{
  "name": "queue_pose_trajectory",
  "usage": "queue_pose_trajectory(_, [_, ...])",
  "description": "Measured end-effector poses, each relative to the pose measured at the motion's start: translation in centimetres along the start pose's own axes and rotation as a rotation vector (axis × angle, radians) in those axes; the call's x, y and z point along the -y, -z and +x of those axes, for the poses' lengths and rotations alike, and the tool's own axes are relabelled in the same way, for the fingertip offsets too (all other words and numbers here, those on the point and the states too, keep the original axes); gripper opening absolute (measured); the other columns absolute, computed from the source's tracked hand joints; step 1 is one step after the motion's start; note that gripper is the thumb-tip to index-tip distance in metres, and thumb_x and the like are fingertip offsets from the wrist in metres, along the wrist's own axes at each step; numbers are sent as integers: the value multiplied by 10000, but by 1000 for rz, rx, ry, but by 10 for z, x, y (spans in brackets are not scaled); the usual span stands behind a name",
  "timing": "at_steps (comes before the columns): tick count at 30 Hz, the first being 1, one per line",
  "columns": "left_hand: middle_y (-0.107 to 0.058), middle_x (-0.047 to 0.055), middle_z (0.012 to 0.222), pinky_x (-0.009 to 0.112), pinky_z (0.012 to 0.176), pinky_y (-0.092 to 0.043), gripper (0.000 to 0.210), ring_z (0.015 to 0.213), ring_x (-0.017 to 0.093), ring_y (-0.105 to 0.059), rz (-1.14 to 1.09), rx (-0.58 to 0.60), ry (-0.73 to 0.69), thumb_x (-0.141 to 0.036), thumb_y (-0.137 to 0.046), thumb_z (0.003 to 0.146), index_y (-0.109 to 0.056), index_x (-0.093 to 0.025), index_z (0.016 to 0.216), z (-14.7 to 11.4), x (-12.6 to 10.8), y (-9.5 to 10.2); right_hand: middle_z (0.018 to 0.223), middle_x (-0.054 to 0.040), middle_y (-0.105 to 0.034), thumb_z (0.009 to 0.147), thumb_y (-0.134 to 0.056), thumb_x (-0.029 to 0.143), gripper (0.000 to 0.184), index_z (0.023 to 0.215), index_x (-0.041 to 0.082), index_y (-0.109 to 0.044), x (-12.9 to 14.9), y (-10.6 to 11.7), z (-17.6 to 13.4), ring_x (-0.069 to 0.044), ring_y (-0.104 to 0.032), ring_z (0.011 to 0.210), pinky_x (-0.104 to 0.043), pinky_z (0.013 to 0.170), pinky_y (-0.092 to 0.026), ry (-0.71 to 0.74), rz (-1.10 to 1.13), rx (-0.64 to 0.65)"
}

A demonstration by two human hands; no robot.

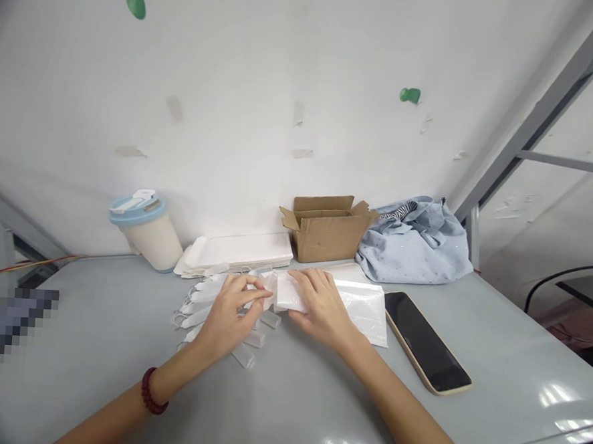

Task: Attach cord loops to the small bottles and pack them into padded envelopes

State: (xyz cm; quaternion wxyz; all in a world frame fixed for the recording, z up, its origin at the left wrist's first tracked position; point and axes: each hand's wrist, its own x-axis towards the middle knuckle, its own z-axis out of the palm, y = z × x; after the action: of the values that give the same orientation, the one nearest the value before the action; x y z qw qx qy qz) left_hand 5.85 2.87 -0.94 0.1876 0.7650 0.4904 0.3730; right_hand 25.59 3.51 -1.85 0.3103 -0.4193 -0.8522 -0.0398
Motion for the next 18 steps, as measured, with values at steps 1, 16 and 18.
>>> queue_pose_trajectory(1, [-611, 48, 926, 379, 799, -472, 288, 943, 220, -497, -6, -28, 12, -113, -448, 796, -709, -221, 853, 2, 2, 1, 1075, -119, -559, 710, -564, 149, 520, 1209, 173, -418, -1, 0, 0, -276, -504, 977, -396, 790, -414, -5, -4, -4])
queue_pose_trajectory(16, [-615, 38, 896, 389, 801, -460, 277, 942, 235, -552, 49, 71, 42, -136, -576, 704, -592, -208, 971, 17, 24, -11, 1085, -120, -539, 785, -568, 264, 487, 1236, 209, -394, -21, 2, 1, -300, -506, 994, -422, 802, -407, -127, -69, 1])
queue_pose_trajectory(18, [-611, 41, 912, 379, 802, -458, 251, 914, 218, -558, 33, -4, 68, -166, -574, 727, -586, -200, 976, 17, 22, -3, 1084, -123, -535, 792, -567, 281, 482, 1236, 207, -395, -21, 2, 1, -301, -504, 989, -425, 801, -407, -132, -72, -2])
